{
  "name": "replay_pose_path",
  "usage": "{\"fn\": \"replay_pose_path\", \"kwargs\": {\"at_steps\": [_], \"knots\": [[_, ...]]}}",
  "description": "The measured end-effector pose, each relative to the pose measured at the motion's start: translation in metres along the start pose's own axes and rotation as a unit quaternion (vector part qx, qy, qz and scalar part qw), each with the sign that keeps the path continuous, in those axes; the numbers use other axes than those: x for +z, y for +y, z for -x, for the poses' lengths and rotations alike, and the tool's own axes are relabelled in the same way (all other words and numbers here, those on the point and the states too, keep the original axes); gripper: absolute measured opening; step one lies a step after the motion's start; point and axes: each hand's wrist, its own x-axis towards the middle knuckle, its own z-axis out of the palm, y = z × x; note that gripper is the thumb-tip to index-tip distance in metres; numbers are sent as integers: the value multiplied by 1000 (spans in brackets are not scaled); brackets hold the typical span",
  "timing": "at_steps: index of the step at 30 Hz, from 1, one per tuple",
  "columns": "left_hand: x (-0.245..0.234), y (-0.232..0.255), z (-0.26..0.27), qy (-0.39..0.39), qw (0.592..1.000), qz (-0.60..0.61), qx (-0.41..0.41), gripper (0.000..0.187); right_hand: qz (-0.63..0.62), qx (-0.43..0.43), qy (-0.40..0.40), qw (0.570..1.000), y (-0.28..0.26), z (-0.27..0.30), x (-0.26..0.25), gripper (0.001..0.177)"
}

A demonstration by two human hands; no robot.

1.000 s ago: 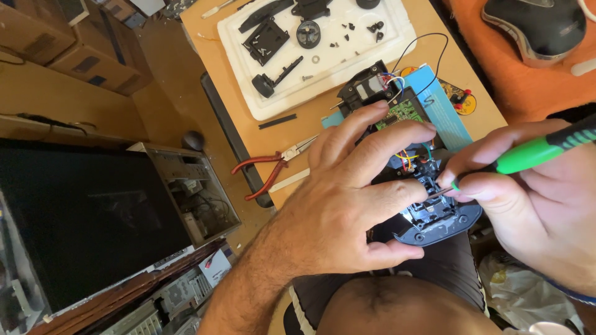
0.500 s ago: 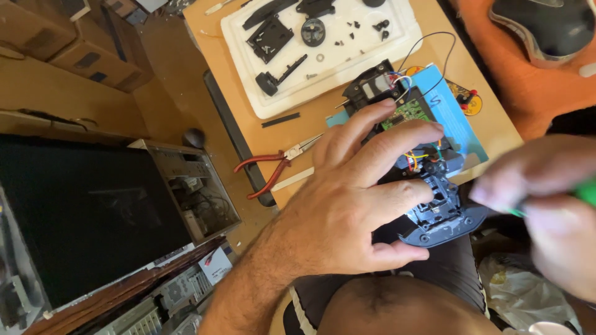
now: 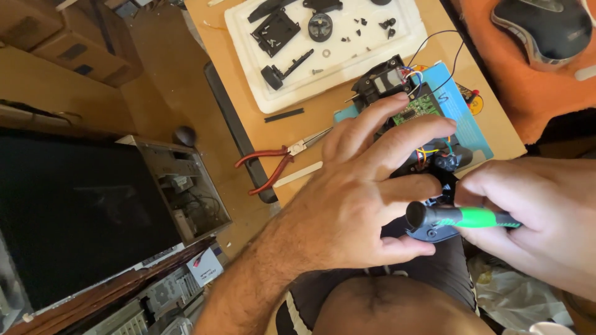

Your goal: Repairing or assembling an electronic device using a screwdriver and pliers on a workbench.

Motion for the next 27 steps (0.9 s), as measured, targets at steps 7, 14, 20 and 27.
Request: {"fn": "replay_pose_path", "kwargs": {"at_steps": [7, 14, 20, 27], "knots": [[-3, 2, -1, -4, 1000, 21, -12, 60, 29, -62, -2, 998, 2, -7, -3, 20], [-4, 1, -3, -7, 1000, -4, 14, 65, 96, -93, -53, 990, 8, -10, -11, 23], [-6, 2, -4, -28, 1000, 13, -2, 56, 179, -316, -163, 917, 63, -20, -7, 38], [-8, 0, -5, -20, 1000, 16, 14, 55, 141, -293, -157, 933, 38, -35, -13, 21]]}}
